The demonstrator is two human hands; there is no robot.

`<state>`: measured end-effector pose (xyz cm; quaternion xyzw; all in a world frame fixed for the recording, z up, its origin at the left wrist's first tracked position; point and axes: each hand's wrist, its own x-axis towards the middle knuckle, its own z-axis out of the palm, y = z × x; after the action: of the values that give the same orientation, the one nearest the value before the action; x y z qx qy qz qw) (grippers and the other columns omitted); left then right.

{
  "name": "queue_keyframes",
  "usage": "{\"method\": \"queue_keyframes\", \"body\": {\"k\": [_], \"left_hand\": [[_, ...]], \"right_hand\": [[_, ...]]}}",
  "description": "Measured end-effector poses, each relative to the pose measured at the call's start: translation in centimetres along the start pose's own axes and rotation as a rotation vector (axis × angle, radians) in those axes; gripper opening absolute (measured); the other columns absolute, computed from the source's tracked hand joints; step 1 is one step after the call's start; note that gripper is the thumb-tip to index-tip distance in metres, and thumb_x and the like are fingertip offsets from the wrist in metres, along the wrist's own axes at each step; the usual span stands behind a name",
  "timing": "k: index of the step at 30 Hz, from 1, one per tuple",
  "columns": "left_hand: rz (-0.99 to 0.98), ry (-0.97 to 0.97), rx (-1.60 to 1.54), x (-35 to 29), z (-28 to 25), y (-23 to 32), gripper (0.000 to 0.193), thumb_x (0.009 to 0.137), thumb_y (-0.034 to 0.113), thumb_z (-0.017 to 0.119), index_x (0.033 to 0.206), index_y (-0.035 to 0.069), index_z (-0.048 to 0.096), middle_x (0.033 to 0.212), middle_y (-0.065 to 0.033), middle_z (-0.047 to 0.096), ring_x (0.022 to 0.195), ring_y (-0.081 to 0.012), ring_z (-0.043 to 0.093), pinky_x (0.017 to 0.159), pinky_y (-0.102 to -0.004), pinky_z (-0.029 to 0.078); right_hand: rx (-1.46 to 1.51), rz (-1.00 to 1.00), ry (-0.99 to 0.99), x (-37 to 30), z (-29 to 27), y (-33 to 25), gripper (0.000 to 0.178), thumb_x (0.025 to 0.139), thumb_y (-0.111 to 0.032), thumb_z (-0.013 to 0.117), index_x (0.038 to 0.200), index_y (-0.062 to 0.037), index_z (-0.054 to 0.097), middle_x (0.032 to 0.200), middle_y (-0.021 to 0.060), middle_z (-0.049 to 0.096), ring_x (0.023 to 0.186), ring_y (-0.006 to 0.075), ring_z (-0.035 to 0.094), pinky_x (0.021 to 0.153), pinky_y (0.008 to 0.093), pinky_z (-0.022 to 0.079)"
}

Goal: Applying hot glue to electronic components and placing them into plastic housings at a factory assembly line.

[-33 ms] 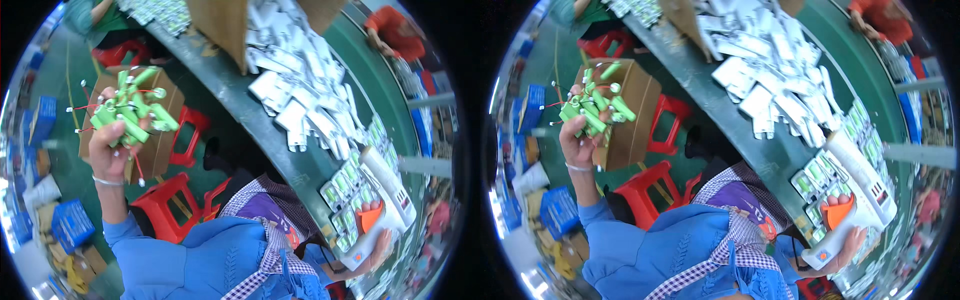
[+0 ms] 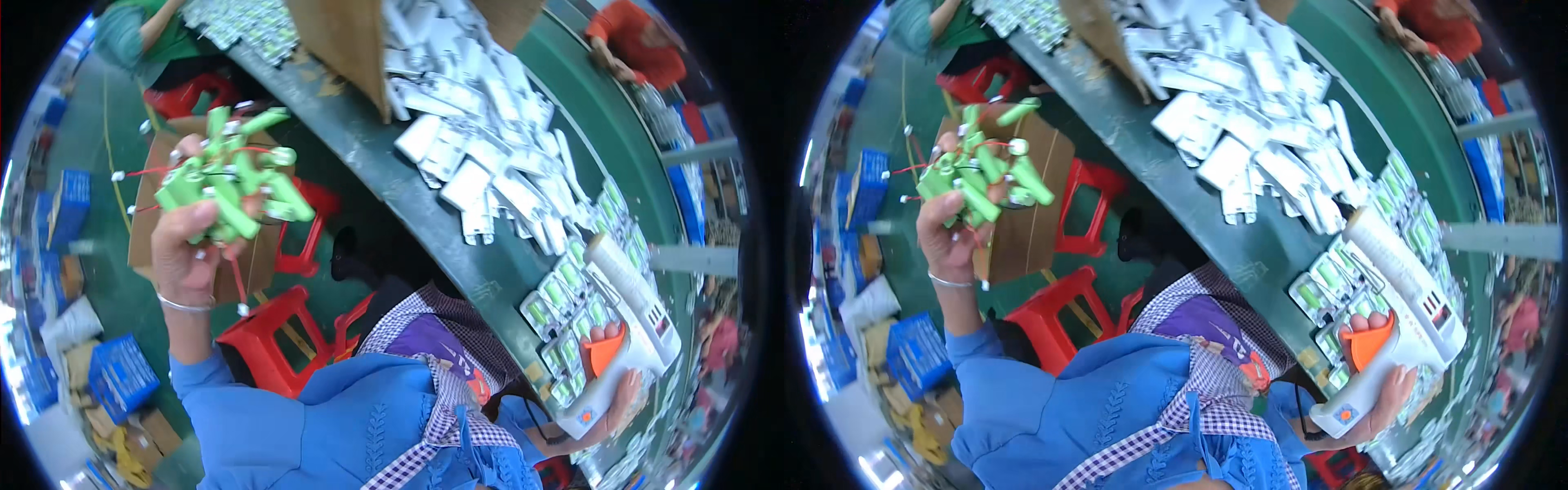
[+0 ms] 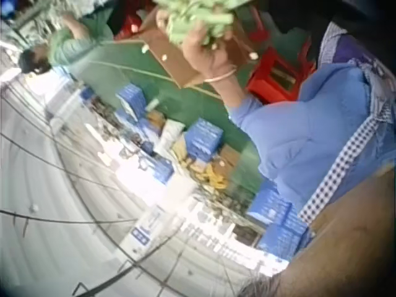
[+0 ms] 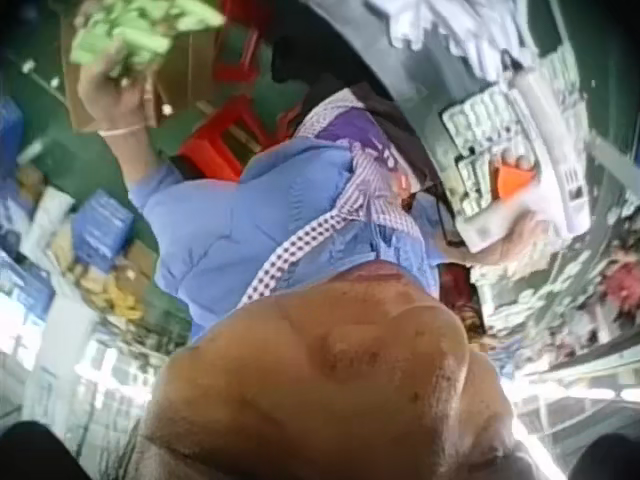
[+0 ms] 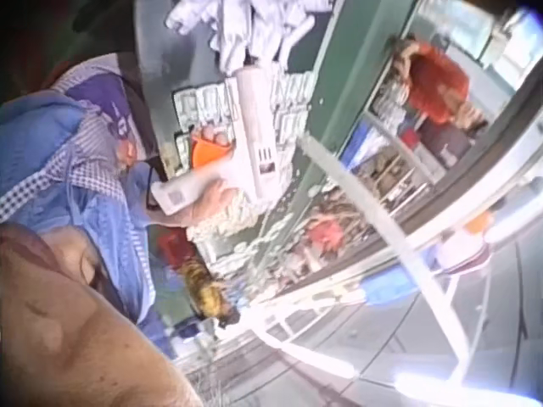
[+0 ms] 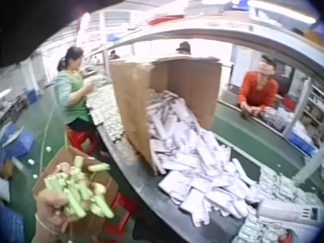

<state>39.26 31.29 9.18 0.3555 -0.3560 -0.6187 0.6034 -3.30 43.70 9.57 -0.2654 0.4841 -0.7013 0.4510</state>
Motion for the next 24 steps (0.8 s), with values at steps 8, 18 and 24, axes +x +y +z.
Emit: {"method": "queue_keyframes", "body": {"k": [8, 18, 24], "left_hand": [[-0.158, -0.534, 0.132, 13.5, 16.1, -8.2, 0.06, 0.072, 0.005, 0.074, 0.122, 0.007, 0.04, 0.084, -0.0149, 0.062, 0.062, -0.0223, 0.063, 0.042, -0.034, 0.048], [0.445, -0.621, 1.608, 25.6, 22.2, -15.4, 0.074, 0.064, 0.034, 0.076, 0.131, 0.02, 0.049, 0.109, -0.021, 0.064, 0.095, -0.04, 0.066, 0.082, -0.0508, 0.052], [0.477, -0.819, 1.961, 24.9, 22.4, -17.5, 0.088, 0.063, 0.047, 0.08, 0.142, 0.039, 0.041, 0.139, -0.0191, 0.047, 0.116, -0.0403, 0.056, 0.093, -0.0487, 0.05]], "right_hand": [[-0.002, -0.053, 0.106, -1.9, -1.3, -0.8, 0.067, 0.095, -0.028, 0.055, 0.141, 0.0098, 0.026, 0.131, 0.0289, 0.049, 0.12, 0.0414, 0.053, 0.103, 0.0532, 0.044], [-0.044, -0.039, 0.16, -1.7, -3.7, -1.8, 0.066, 0.094, -0.028, 0.056, 0.141, 0.0086, 0.027, 0.129, 0.0286, 0.051, 0.117, 0.0412, 0.055, 0.1, 0.0536, 0.046], [-0.082, -0.014, 0.179, -1.8, -6.1, -2.5, 0.066, 0.094, -0.028, 0.057, 0.141, 0.0079, 0.028, 0.127, 0.0285, 0.052, 0.115, 0.041, 0.057, 0.098, 0.0539, 0.048]]}}
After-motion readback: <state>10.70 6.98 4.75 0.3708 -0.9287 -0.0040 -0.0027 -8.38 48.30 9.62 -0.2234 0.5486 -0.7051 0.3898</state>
